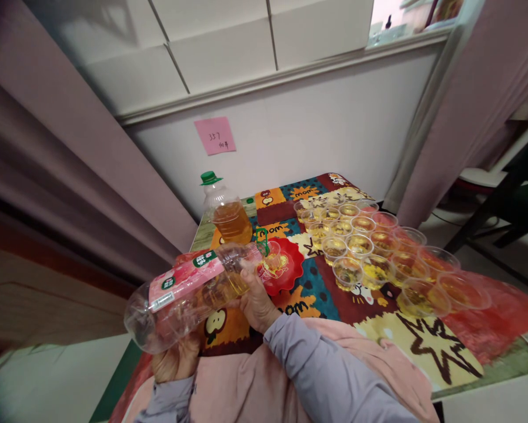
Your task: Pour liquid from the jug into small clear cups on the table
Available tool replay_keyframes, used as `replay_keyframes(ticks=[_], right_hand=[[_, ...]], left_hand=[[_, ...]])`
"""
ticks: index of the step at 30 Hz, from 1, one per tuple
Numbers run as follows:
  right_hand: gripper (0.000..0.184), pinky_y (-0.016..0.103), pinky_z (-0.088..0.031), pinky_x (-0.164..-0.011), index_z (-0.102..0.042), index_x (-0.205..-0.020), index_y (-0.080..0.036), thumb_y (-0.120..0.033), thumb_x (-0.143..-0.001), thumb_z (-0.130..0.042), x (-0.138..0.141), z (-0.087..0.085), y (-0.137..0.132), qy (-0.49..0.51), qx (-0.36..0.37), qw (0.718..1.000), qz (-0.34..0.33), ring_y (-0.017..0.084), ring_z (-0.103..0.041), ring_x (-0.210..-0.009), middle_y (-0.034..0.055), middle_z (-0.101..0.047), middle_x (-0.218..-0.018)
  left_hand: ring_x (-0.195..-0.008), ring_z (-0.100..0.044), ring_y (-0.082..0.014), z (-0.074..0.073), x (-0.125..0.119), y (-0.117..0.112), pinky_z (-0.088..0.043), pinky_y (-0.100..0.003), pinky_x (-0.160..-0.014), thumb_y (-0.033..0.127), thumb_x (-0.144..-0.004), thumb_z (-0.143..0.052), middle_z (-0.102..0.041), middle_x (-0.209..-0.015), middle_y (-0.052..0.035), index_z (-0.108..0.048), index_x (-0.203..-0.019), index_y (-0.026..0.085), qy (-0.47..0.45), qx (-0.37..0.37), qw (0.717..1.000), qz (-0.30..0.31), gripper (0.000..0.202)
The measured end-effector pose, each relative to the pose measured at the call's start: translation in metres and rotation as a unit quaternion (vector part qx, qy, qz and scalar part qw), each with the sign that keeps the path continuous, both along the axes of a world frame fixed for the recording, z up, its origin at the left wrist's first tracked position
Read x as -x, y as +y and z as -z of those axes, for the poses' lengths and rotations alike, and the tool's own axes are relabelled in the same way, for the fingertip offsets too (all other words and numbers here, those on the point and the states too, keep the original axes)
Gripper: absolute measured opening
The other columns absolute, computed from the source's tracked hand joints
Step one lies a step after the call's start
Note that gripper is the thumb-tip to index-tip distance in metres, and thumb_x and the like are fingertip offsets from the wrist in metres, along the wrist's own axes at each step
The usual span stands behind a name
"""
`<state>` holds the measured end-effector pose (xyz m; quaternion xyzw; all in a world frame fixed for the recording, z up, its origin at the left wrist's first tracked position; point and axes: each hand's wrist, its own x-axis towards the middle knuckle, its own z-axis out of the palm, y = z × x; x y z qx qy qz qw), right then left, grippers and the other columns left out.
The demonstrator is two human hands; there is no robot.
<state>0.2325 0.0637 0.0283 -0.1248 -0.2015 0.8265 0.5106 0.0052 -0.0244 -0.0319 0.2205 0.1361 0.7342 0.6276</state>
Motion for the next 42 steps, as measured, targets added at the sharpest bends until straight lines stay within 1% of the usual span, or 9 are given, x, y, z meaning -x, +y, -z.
replay_keyframes(ticks=[4, 6, 11, 15, 18, 21, 28, 34, 42], right_hand=[[0.069, 0.046, -0.069, -0.081, -0.057, -0.145, -0.033, -0.063, -0.086, -0.076, 0.001, 0.001, 0.000, -0.004, -0.002, 1.000, -0.004, 0.027, -0.078, -0.105, 0.0039, -0.079, -0.124], [0.069, 0.048, -0.068, -0.082, -0.057, -0.145, -0.033, -0.063, -0.086, -0.076, 0.001, 0.001, 0.001, -0.005, -0.005, 1.000, -0.005, 0.027, -0.079, -0.104, 0.0042, -0.079, -0.125], [0.067, 0.048, -0.068, -0.083, -0.059, -0.143, -0.032, -0.065, -0.087, -0.073, 0.000, 0.001, 0.001, -0.006, -0.017, 1.000, -0.006, 0.027, -0.078, -0.104, 0.0043, -0.079, -0.124], [0.063, 0.045, -0.069, -0.078, -0.059, -0.139, -0.032, -0.063, -0.086, -0.075, 0.001, 0.004, 0.001, -0.004, -0.010, 1.000, -0.002, 0.026, -0.079, -0.100, 0.0035, -0.079, -0.123], [0.062, 0.044, -0.069, -0.077, -0.058, -0.137, -0.033, -0.062, -0.086, -0.076, 0.002, 0.005, 0.001, 0.002, -0.003, 1.000, 0.001, 0.025, -0.079, -0.099, 0.0027, -0.078, -0.126], [0.062, 0.044, -0.069, -0.077, -0.059, -0.137, -0.033, -0.062, -0.086, -0.076, 0.002, 0.005, 0.001, 0.002, -0.007, 1.000, 0.004, 0.025, -0.079, -0.100, 0.0030, -0.077, -0.128], [0.060, 0.048, -0.069, -0.080, -0.059, -0.139, -0.033, -0.062, -0.088, -0.073, 0.001, 0.004, 0.001, 0.000, -0.018, 1.000, -0.003, 0.027, -0.078, -0.106, 0.0040, -0.077, -0.130], [0.061, 0.048, -0.069, -0.081, -0.059, -0.138, -0.033, -0.063, -0.086, -0.074, 0.001, 0.005, 0.001, 0.000, -0.010, 1.000, 0.000, 0.027, -0.079, -0.102, 0.0033, -0.078, -0.126], [0.058, 0.047, -0.069, -0.081, -0.060, -0.136, -0.032, -0.062, -0.088, -0.072, 0.001, 0.005, 0.001, -0.004, -0.017, 1.000, -0.004, 0.026, -0.078, -0.104, 0.0036, -0.078, -0.126]], left_hand=[[-0.125, -0.071, -0.0221, -0.006, -0.003, -0.004, -0.065, -0.033, -0.088, 0.036, -0.105, -0.049, -0.068, -0.147, -0.0076, -0.036, -0.163, 0.039, -0.010, 0.108, 0.992, -0.059, 0.060], [-0.127, -0.070, -0.0229, -0.008, -0.003, -0.004, -0.066, -0.034, -0.089, 0.035, -0.105, -0.048, -0.068, -0.147, -0.0063, -0.036, -0.163, 0.041, 0.001, 0.119, 0.991, -0.061, 0.060], [-0.138, -0.062, -0.0213, -0.002, -0.001, -0.003, -0.060, -0.031, -0.101, 0.035, -0.101, -0.059, -0.059, -0.157, -0.0031, -0.037, -0.162, 0.043, 0.010, 0.012, 1.000, -0.011, 0.065], [-0.145, -0.056, -0.0191, 0.003, 0.002, -0.004, -0.057, -0.029, -0.106, 0.044, -0.104, -0.054, -0.055, -0.161, -0.0052, -0.048, -0.158, 0.039, -0.019, 0.000, 0.998, 0.055, 0.054], [-0.145, -0.056, -0.0186, 0.006, 0.004, -0.004, -0.057, -0.029, -0.104, 0.044, -0.107, -0.047, -0.055, -0.160, -0.0083, -0.047, -0.158, 0.036, -0.011, -0.004, 0.999, 0.041, 0.052], [-0.140, -0.060, -0.0210, 0.010, 0.005, 0.000, -0.060, -0.029, -0.099, 0.041, -0.104, -0.053, -0.057, -0.158, -0.0100, -0.044, -0.160, 0.035, 0.013, -0.035, 0.999, 0.019, 0.058], [-0.137, -0.063, -0.0202, 0.014, 0.007, 0.000, -0.063, -0.026, -0.088, 0.037, -0.103, -0.051, -0.059, -0.157, -0.0059, -0.044, -0.160, 0.039, 0.052, -0.003, 0.998, -0.031, 0.057], [-0.147, -0.053, -0.0200, 0.011, 0.004, 0.000, -0.058, -0.032, -0.104, 0.039, -0.105, -0.044, -0.051, -0.163, -0.0045, -0.039, -0.162, 0.040, 0.011, -0.035, 0.999, 0.018, 0.057], [-0.154, -0.042, -0.0233, 0.005, -0.001, 0.002, -0.057, -0.034, -0.106, 0.038, -0.106, -0.041, -0.045, -0.165, -0.0111, -0.037, -0.164, 0.035, -0.028, -0.093, 0.992, 0.078, 0.059]])
